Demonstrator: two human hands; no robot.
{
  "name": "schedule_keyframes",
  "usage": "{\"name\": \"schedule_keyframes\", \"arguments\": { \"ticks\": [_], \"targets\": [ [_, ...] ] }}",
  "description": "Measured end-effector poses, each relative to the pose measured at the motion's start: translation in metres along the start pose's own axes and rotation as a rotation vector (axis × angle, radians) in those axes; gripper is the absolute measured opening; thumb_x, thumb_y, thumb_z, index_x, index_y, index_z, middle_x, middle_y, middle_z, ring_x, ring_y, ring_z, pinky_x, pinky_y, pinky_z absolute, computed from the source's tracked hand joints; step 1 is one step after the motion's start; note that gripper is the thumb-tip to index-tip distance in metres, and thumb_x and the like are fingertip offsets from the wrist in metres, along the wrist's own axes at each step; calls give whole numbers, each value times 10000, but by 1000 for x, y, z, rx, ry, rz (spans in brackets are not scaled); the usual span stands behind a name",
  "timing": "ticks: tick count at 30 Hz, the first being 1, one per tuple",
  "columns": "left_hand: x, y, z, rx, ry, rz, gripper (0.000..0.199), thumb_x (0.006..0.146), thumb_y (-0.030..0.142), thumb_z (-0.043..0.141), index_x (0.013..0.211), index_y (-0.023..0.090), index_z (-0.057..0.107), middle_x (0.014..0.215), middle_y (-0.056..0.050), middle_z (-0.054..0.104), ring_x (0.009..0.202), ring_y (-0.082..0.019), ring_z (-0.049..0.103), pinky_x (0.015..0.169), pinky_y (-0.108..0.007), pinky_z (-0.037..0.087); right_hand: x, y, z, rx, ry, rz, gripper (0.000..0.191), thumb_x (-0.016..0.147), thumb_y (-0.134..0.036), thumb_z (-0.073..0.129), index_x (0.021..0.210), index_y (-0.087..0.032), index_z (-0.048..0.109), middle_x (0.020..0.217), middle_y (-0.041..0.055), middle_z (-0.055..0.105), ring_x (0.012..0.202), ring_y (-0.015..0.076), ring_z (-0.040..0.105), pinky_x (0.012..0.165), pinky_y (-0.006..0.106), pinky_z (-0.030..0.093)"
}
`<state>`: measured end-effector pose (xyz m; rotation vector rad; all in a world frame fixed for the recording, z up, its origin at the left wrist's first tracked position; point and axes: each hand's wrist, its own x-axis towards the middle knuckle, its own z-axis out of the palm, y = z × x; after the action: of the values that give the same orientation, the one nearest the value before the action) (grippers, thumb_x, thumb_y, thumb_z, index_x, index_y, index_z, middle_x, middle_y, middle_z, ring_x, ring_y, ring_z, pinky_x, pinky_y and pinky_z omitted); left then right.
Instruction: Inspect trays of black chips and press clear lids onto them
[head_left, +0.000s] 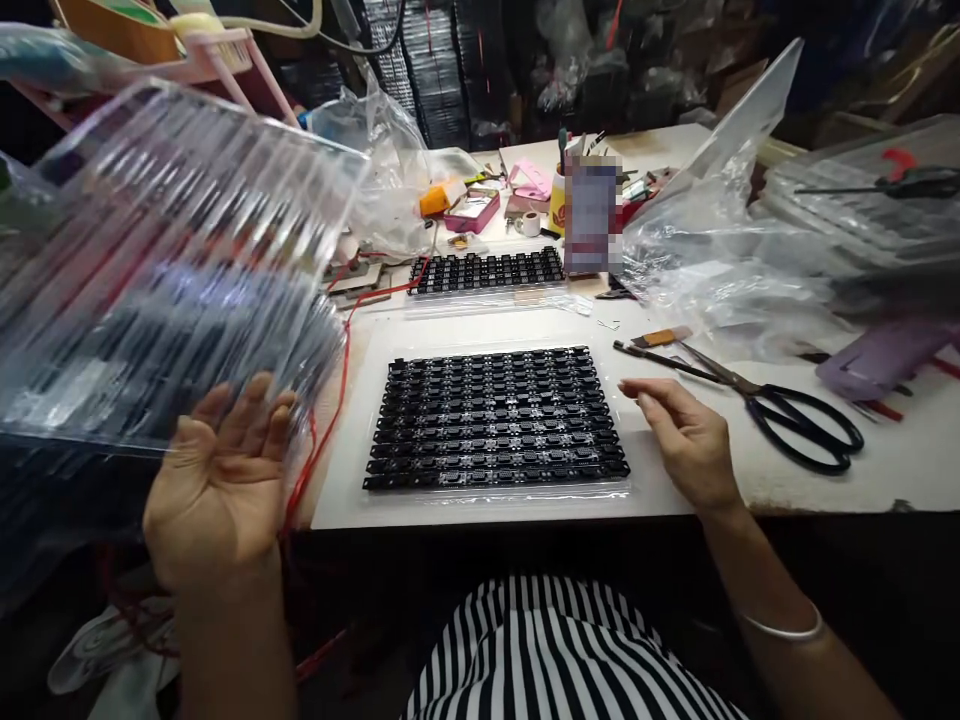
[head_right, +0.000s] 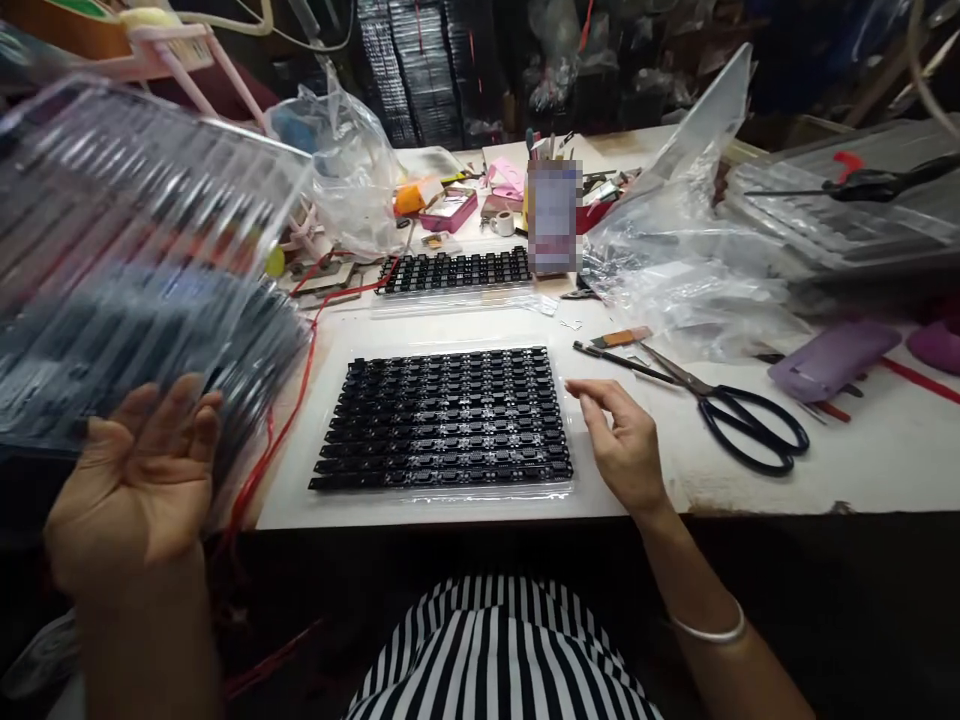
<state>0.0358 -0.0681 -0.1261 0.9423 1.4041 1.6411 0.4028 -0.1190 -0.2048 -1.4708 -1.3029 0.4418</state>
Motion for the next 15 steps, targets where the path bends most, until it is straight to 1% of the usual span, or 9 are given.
{"name": "schedule_keyframes", "arguments": {
  "ticks": [2,4,5,7,9,10,12,14,15],
  "targets": [
    [6,-1,1,-147,65,44,213,889,391,492,957,233,619,1097,26,703,1127,-176,595,1104,-369,358,-2,-3,0,-73,-56,-99,199,903,-251,511,1022,-214,666,1015,61,669,986,214,623,904,392,488],
    [12,-3,0,-261,119,48,257,905,375,473,931,174,630,1060,-38,714,1078,-185,625,1076,-361,389,0,-4,1,-119,-66,-172,202,900,-227,514,1035,-220,663,1017,58,665,978,209,620,888,374,489],
    [14,-4,-1,-286,122,32,270,914,370,463,925,164,637,1063,-50,712,1075,-185,627,1062,-353,403,1,-3,2,-137,-61,-189,205,899,-222,513,1041,-223,661,1017,55,664,975,207,619,884,367,487],
    [16,-7,-5,-295,76,19,277,918,363,468,939,158,652,1110,-60,697,1102,-186,613,1053,-341,410,1,1,3,-167,-45,-189,208,900,-226,513,1046,-228,660,1015,50,663,966,204,620,869,357,486],
    [14,-11,-10,-296,-8,42,313,890,416,512,978,158,665,1170,-79,671,1138,-207,590,1056,-352,407,1,7,4,-188,-26,-162,208,900,-247,513,1046,-235,661,1015,45,663,958,204,620,823,339,494],
    [12,-15,-13,-290,-70,50,367,860,468,542,1022,161,664,1214,-91,647,1162,-225,573,1058,-366,404,0,9,4,-196,-13,-143,209,900,-260,514,1045,-238,662,1017,44,663,958,205,620,785,325,499],
    [8,-23,-16,-226,-248,33,479,795,523,607,1135,187,635,1307,-106,583,1216,-261,527,1061,-406,397,-2,13,5,-208,14,-98,212,899,-284,515,1043,-245,665,1022,40,664,961,206,618,695,295,497],
    [9,-32,-14,-39,-437,33,477,794,455,639,1206,217,601,1351,-103,544,1249,-270,492,1060,-428,389,-3,15,4,-207,37,-62,212,896,-300,516,1035,-247,667,1025,40,666,967,206,616,626,273,481],
    [13,-37,-11,121,-496,96,428,816,403,624,1201,218,605,1340,-101,553,1246,-260,494,1058,-425,387,-4,15,4,-203,43,-48,212,894,-306,518,1030,-247,669,1023,40,667,965,206,616,612,269,476]
  ]
}}
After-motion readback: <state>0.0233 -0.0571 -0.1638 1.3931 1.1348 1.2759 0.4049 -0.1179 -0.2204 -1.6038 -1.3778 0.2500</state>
